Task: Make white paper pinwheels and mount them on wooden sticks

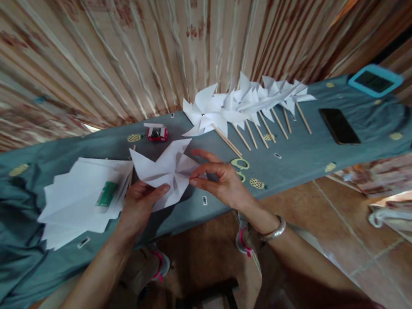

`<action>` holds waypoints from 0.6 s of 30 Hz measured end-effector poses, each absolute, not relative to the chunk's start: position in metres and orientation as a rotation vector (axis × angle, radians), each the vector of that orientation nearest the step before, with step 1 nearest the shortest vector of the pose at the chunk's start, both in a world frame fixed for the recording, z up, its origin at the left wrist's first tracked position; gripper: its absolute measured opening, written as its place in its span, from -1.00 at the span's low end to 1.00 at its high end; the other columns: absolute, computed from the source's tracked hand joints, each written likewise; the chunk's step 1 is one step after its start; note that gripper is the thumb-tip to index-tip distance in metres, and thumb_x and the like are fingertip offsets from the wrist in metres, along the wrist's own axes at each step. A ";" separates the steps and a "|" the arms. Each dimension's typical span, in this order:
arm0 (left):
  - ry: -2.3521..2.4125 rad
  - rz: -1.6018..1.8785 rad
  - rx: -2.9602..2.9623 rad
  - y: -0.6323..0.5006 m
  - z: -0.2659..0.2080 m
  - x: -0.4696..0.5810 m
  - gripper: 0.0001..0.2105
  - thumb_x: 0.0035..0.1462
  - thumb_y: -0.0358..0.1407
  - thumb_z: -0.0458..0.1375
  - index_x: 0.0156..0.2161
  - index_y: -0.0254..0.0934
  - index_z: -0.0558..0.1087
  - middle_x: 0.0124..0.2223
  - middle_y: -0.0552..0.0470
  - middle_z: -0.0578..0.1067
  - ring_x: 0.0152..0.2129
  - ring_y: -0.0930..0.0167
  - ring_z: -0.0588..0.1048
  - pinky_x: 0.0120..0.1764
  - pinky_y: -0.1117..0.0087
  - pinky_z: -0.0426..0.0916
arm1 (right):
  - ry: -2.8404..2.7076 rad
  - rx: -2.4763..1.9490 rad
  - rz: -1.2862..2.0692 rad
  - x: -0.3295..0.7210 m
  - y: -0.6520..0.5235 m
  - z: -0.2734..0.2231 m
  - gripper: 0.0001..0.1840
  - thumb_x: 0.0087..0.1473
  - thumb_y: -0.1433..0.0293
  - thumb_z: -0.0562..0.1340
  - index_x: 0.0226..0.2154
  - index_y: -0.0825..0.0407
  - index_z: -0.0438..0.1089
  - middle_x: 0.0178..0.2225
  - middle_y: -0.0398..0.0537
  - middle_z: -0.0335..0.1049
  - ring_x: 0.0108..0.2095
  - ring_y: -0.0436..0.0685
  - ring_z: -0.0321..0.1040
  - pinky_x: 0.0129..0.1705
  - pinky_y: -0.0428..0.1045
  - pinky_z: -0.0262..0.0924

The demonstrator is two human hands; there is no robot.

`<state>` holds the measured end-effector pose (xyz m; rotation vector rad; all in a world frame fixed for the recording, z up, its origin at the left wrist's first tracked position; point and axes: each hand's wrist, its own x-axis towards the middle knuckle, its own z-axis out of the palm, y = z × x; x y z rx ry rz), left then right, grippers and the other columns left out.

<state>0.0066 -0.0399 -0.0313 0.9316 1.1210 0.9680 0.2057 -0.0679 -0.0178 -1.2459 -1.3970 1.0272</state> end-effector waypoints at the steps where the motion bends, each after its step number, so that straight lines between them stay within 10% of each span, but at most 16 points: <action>1: 1.125 0.962 0.937 -0.040 -0.031 0.008 -0.66 -0.27 -0.26 0.42 -0.30 -0.32 0.55 -0.27 -0.02 0.63 -0.32 0.28 0.56 -0.14 0.26 0.42 | -1.414 -1.246 0.988 0.205 -0.068 -0.016 -0.95 -0.02 0.30 0.37 -0.44 -0.10 0.55 0.18 -0.18 0.28 0.23 0.23 0.13 0.30 0.20 -0.08; 18: 1.073 0.905 0.923 -0.047 -0.018 0.020 -0.64 -0.32 -0.23 0.43 -0.32 -0.28 0.55 -0.35 0.02 0.63 -0.27 0.21 0.57 -0.17 0.24 0.44 | -1.821 -1.311 0.489 0.197 -0.061 -0.015 -0.89 0.10 0.38 0.27 -0.36 -0.11 0.53 0.28 -0.26 0.08 0.36 0.27 -0.23 0.37 0.26 -0.24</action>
